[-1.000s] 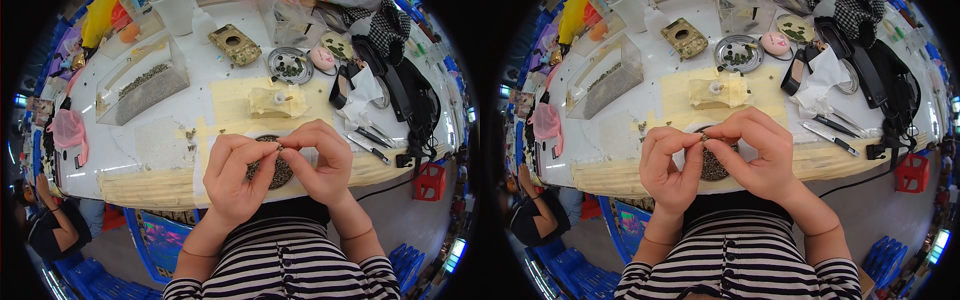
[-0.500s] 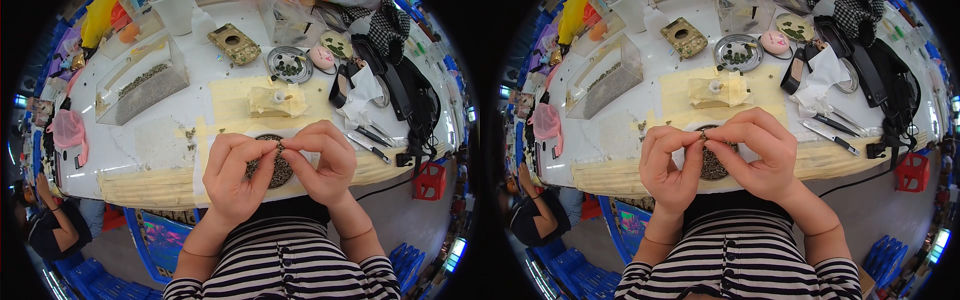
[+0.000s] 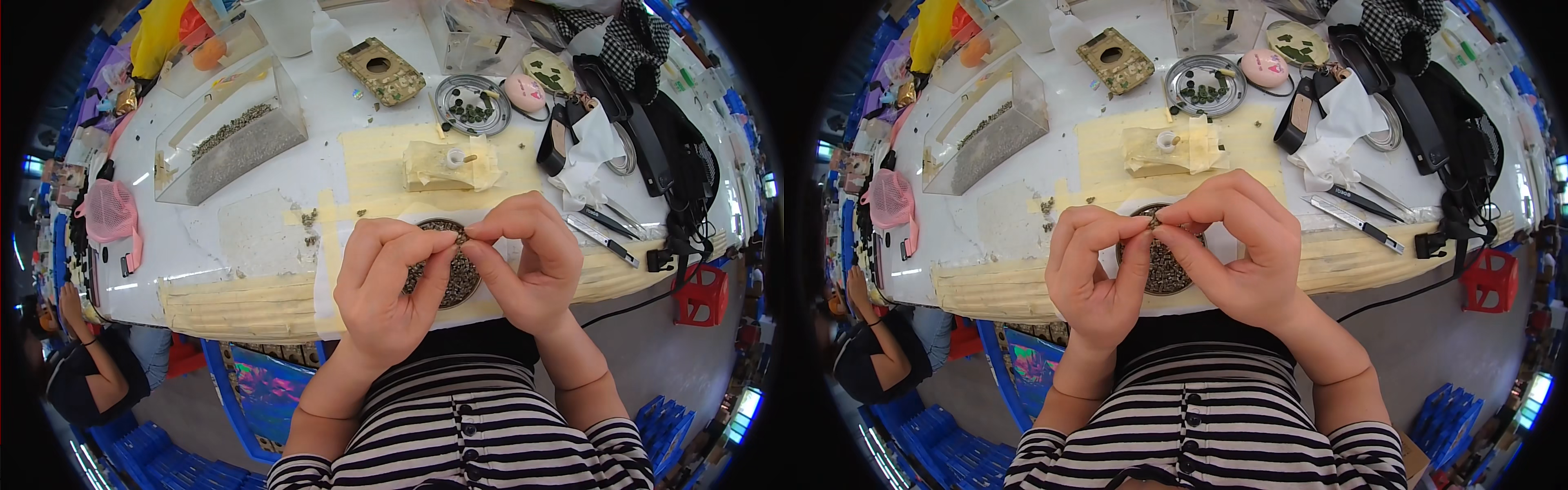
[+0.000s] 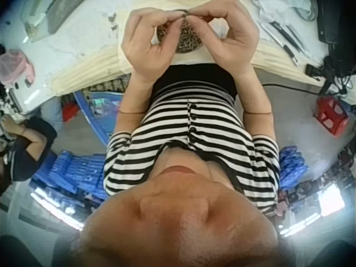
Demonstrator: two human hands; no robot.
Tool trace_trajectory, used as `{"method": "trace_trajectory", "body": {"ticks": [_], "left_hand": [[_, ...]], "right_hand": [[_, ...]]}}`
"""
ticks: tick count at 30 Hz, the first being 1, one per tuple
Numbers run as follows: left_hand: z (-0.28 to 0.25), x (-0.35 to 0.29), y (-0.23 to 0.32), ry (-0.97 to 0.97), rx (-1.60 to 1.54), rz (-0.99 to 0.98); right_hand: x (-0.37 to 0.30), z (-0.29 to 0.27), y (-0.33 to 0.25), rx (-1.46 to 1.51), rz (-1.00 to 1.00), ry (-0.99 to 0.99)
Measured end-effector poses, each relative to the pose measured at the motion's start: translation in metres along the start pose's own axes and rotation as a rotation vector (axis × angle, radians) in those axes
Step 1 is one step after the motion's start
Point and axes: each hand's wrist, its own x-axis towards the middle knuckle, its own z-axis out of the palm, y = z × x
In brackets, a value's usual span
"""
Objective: Assembling small components of a toy or miniature model at a workbench using tweezers for precision.
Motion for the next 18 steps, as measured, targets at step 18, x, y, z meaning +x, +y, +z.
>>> {"method": "trace_trajectory", "body": {"ticks": [18], "left_hand": [[-0.0010,-0.0002,-0.0010,0.004,-0.035,0.008]], "right_hand": [[0.0002,0.0007,0.0028,0.112,0.087,-0.088]]}}
